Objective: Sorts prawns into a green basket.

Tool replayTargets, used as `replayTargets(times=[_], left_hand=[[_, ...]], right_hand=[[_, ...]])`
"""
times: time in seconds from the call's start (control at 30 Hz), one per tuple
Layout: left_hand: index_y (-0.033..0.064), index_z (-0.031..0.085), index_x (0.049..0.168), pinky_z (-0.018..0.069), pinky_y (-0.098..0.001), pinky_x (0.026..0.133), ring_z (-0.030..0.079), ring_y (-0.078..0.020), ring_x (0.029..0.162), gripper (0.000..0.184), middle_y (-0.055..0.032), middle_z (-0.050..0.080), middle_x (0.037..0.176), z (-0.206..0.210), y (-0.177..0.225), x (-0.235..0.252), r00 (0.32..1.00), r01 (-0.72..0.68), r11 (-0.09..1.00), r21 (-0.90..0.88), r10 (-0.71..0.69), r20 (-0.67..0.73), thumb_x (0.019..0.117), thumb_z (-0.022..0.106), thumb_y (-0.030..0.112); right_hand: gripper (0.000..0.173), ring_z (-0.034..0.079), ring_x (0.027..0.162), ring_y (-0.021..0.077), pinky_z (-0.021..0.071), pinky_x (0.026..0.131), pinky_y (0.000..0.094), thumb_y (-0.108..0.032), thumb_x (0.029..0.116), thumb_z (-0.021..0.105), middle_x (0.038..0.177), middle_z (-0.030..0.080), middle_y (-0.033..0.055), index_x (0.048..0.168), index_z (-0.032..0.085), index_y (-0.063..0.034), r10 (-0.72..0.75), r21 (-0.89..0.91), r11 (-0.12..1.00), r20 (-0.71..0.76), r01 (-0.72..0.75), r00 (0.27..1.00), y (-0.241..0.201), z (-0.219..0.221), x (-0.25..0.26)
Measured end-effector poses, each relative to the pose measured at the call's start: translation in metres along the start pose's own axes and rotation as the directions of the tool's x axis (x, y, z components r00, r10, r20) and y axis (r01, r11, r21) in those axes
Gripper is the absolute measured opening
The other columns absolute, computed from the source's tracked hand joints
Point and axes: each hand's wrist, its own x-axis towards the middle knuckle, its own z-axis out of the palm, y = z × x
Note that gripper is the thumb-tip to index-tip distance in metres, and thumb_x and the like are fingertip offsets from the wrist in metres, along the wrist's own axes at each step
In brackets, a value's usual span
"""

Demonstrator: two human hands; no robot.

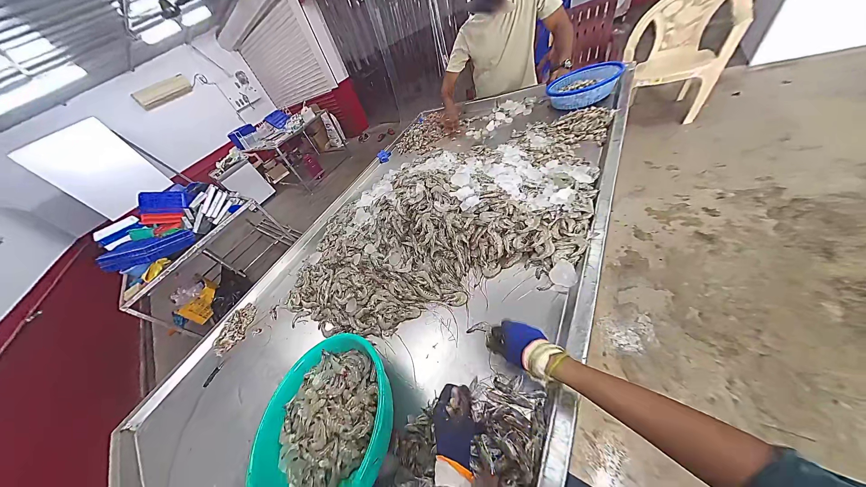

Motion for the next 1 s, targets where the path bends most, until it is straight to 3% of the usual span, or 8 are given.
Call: replayTargets(times=[0.1,0.2,0.3,0.37,0.5,0.67,0.87,1.0], left_hand=[[-0.006,0.06,0.129,0.0598,-0.0376,0.076,0.066,-0.0179,0.081,0.033,-0.0182,0.067,0.104,-0.008,-0.007,0.005,0.998,-0.056,0.998,0.008,0.056,-0.035,0.0973,0.057,0.002],[-0.005,0.064,0.124,0.0596,-0.0365,0.081,0.071,-0.0174,0.086,0.031,-0.0154,0.073,0.101,-0.012,-0.011,0.01,0.972,-0.194,0.979,0.057,0.2,-0.122,0.0951,0.054,-0.005],[0.0033,0.06,0.141,0.0465,-0.0436,0.11,0.061,-0.024,0.127,0.05,-0.0131,0.063,0.14,-0.013,-0.004,0.008,0.985,-0.108,0.932,0.346,0.148,-0.09,0.0915,0.058,-0.007],[0.009,0.051,0.15,0.0385,-0.0459,0.119,0.051,-0.0263,0.14,0.06,-0.0117,0.053,0.153,-0.014,0.011,0.001,1.0,-0.005,0.862,0.507,0.019,-0.023,0.0926,0.061,-0.004],[-0.0002,0.057,0.14,0.0406,-0.0501,0.115,0.055,-0.0341,0.134,0.041,-0.0231,0.059,0.141,-0.004,0.018,-0.01,0.998,0.054,0.873,0.485,-0.052,-0.018,0.099,0.055,0.003],[-0.0042,0.045,0.149,0.0338,-0.0476,0.12,0.045,-0.0351,0.143,0.049,-0.0262,0.048,0.151,-0.003,0.023,-0.021,0.991,0.136,0.874,0.467,-0.122,-0.06,0.1038,0.055,0.012],[-0.0063,0.044,0.149,0.0307,-0.0472,0.122,0.042,-0.0359,0.145,0.049,-0.0279,0.045,0.153,-0.012,0.024,-0.026,0.981,0.026,0.843,0.538,-0.123,0.147,0.1013,0.052,0.003],[-0.006,0.05,0.143,0.045,-0.0434,0.108,0.058,-0.0297,0.124,0.044,-0.0266,0.058,0.137,-0.016,0.027,-0.036,0.976,0.002,0.907,0.421,-0.094,0.196,0.1002,0.056,0.002]], right_hand=[[0.05,0.053,0.132,0.0476,0.0455,0.103,0.0648,-0.033,0.0951,0.069,0.143,0.055,0.0279,0.128,0.065,0.0034,0.091,0.001,0.996,-0.191,-0.093,0.977,-0.021,0.024,0.041],[0.037,0.052,0.13,0.0499,0.0439,0.104,0.0649,-0.007,0.092,0.066,0.139,0.056,0.0291,0.127,0.065,0.0057,-0.128,-0.135,0.985,-0.126,0.111,0.984,-0.045,0.067,0.027],[0.034,0.057,0.124,0.0483,0.047,0.099,0.0658,-0.012,0.0895,0.071,0.131,0.061,0.0257,0.121,0.067,0.0004,-0.333,-0.249,0.911,0.027,0.329,0.942,-0.054,0.088,-0.013],[0.034,0.061,0.119,0.0487,0.051,0.093,0.0658,-0.015,0.0922,0.069,0.128,0.064,0.0263,0.124,0.067,-0.0032,-0.401,-0.246,0.884,0.035,0.397,0.915,-0.061,0.085,-0.038],[0.031,0.064,0.114,0.0473,0.0534,0.088,0.0626,-0.018,0.0983,0.063,0.125,0.064,0.026,0.126,0.065,-0.0032,-0.412,-0.258,0.883,-0.028,0.392,0.911,-0.061,0.069,-0.064],[0.057,0.063,0.12,0.0456,0.0521,0.097,0.0607,-0.018,0.1003,0.063,0.138,0.059,0.0239,0.154,0.047,-0.0131,-0.481,-0.167,0.862,0.031,0.479,0.876,-0.042,0.071,-0.062],[0.028,0.061,0.119,0.045,0.0491,0.096,0.0606,-0.016,0.0991,0.059,0.124,0.066,0.0242,0.119,0.069,0.0005,-0.618,-0.284,0.75,0.025,0.598,0.786,-0.038,0.067,-0.06],[0.019,0.064,0.112,0.0463,0.0499,0.093,0.0637,-0.01,0.1006,0.055,0.112,0.068,0.0258,0.105,0.07,0.0021,-0.557,-0.155,0.825,-0.054,0.544,0.829,-0.025,0.044,-0.044]])
